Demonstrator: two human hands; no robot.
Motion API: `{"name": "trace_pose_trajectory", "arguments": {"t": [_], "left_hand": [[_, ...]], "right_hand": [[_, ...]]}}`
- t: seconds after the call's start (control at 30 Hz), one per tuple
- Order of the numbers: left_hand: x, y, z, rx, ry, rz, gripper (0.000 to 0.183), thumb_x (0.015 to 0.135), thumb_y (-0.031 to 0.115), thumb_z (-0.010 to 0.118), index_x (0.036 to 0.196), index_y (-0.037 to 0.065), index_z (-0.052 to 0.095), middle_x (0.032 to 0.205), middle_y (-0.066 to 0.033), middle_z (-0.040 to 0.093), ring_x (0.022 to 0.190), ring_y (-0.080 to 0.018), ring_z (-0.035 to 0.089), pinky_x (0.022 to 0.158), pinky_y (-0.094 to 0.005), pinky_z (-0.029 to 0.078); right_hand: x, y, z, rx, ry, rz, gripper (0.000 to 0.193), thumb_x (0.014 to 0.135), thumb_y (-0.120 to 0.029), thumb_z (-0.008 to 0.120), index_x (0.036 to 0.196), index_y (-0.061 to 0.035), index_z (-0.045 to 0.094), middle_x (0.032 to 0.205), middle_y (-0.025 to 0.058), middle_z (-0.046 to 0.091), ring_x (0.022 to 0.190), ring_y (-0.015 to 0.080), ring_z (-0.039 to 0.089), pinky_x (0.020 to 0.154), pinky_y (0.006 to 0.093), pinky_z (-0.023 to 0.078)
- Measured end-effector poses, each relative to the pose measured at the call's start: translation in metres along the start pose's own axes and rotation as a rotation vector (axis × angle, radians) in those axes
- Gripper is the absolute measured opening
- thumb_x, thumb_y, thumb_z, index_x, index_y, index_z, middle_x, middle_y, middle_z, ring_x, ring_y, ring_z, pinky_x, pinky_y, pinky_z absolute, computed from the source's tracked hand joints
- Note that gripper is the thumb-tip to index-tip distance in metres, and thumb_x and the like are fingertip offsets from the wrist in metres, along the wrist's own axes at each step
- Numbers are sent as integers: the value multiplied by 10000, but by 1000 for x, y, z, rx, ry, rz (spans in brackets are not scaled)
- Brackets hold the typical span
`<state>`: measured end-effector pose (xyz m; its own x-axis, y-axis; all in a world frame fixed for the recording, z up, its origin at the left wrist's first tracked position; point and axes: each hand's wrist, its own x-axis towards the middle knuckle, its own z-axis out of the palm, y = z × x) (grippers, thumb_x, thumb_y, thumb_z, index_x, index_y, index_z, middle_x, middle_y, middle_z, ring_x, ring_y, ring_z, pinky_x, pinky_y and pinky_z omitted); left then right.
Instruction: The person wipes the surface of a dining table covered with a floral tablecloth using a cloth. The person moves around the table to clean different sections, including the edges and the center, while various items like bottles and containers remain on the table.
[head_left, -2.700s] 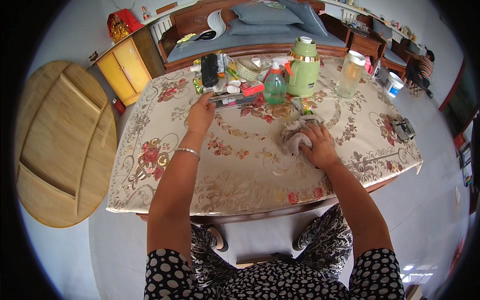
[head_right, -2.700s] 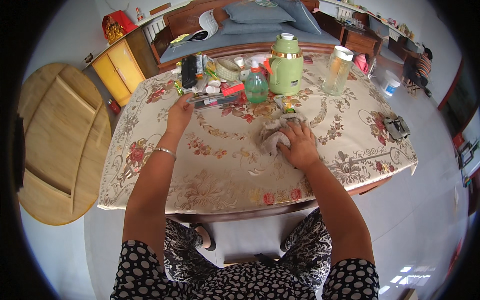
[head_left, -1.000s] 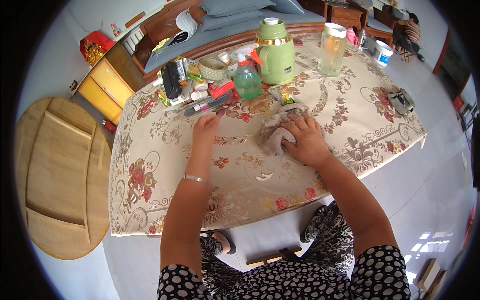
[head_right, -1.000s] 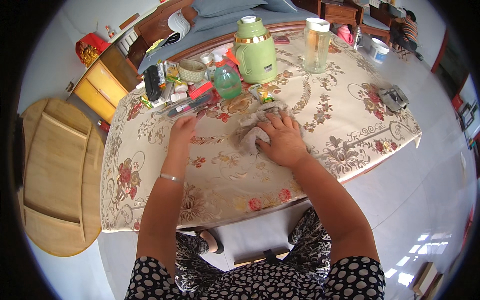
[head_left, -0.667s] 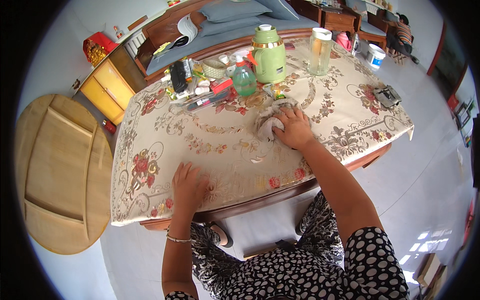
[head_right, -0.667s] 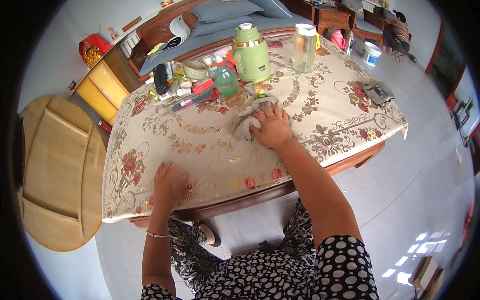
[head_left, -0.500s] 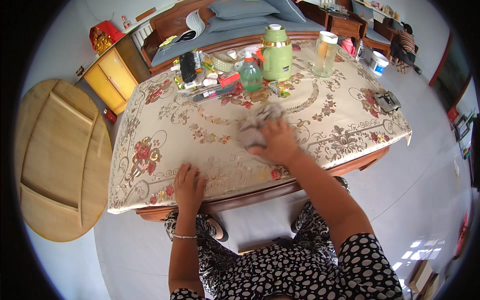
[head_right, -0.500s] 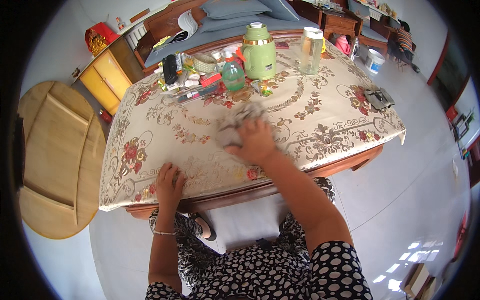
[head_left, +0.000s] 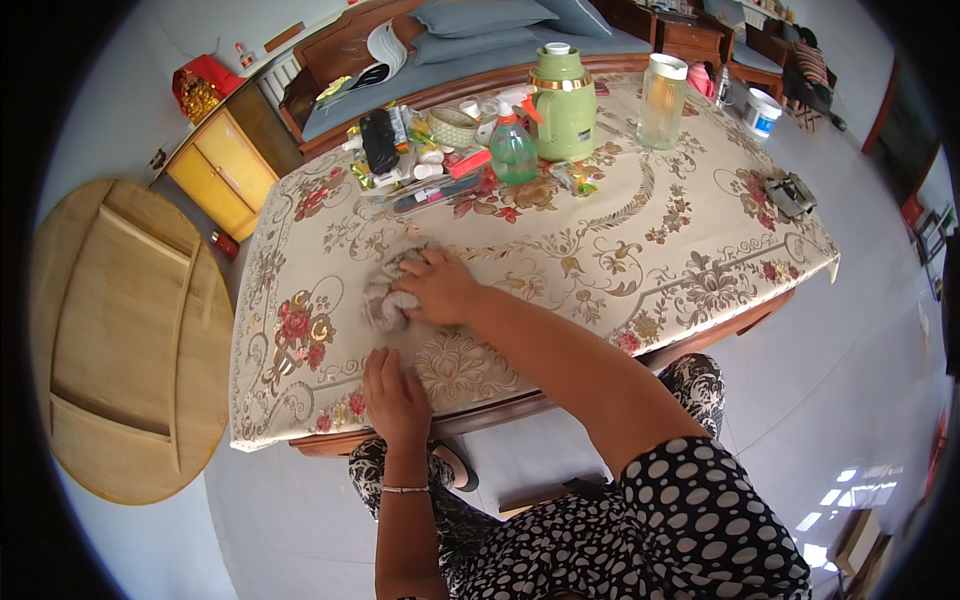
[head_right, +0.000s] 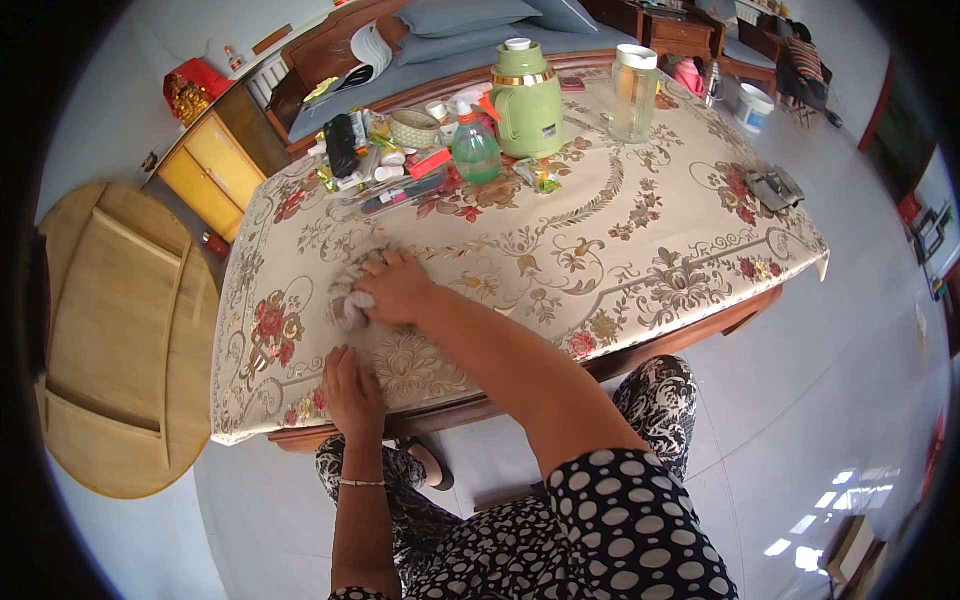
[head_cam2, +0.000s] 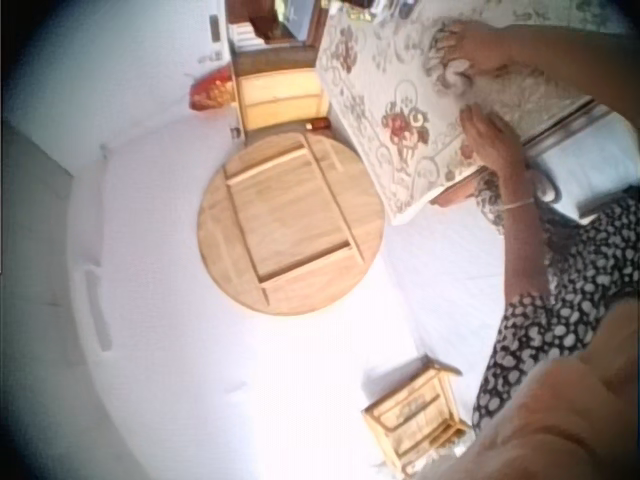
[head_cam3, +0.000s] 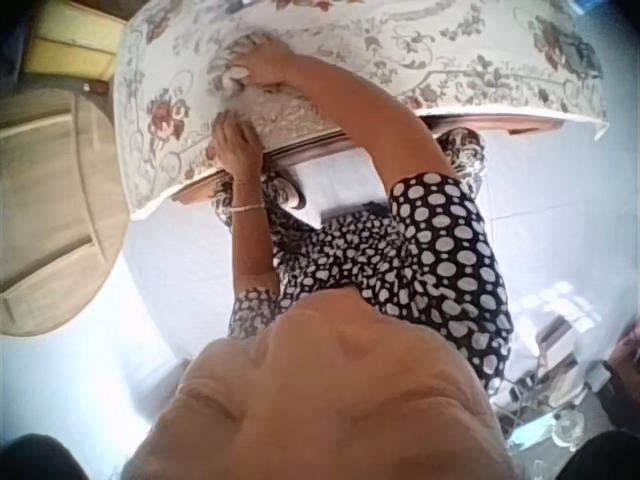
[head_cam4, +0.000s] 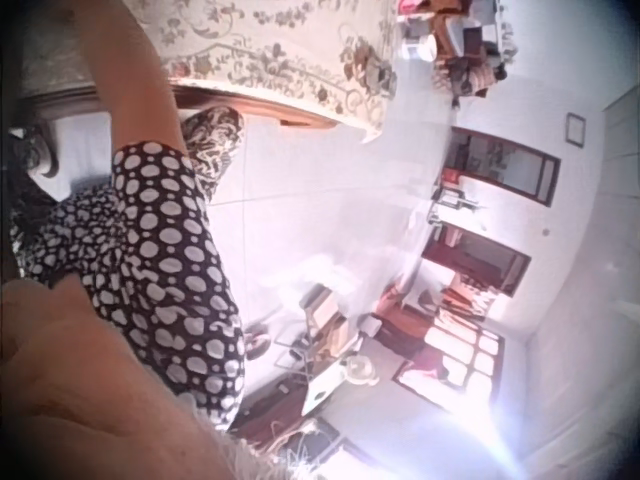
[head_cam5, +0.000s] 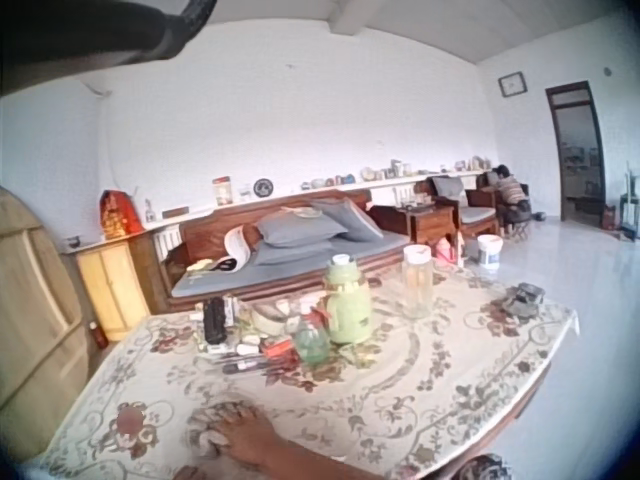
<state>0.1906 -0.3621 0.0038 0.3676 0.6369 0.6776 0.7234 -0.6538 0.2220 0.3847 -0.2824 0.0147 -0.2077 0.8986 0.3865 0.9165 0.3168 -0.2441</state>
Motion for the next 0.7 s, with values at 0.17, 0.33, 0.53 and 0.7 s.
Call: {"name": "trace_pose_trajectory", "arguments": {"t": [0.17,0.33,0.53,0.7], "left_hand": [[1,0,1,-14,-1,45,269,812,23,549,1078,-7,566,1141,-184,563,1112,-401,515,947,-490,415],[0,-4,2,2,10,59,237,812,6,542,1045,2,585,1119,-177,571,1111,-399,519,940,-492,423],[1,-2,4,-17,27,99,211,830,-5,530,1032,9,587,1101,-166,580,1106,-398,522,933,-489,429],[-1,-5,3,-6,38,126,203,839,-5,528,1034,9,581,1089,-166,591,1090,-400,532,926,-485,431]], "right_hand": [[14,68,-18,-129,-129,243,564,813,-500,564,1302,-224,510,1383,38,440,1293,312,358,1079,431,290],[-31,113,-52,-91,-32,383,529,815,-469,572,1267,-196,542,1375,45,447,1291,304,360,1093,430,277],[-113,129,-79,-114,121,319,456,809,-408,614,1193,-162,588,1303,78,515,1241,302,426,1102,419,271],[-212,157,-117,-205,269,317,452,798,-361,648,1168,-108,589,1229,132,560,1164,311,501,1072,410,321]]}}
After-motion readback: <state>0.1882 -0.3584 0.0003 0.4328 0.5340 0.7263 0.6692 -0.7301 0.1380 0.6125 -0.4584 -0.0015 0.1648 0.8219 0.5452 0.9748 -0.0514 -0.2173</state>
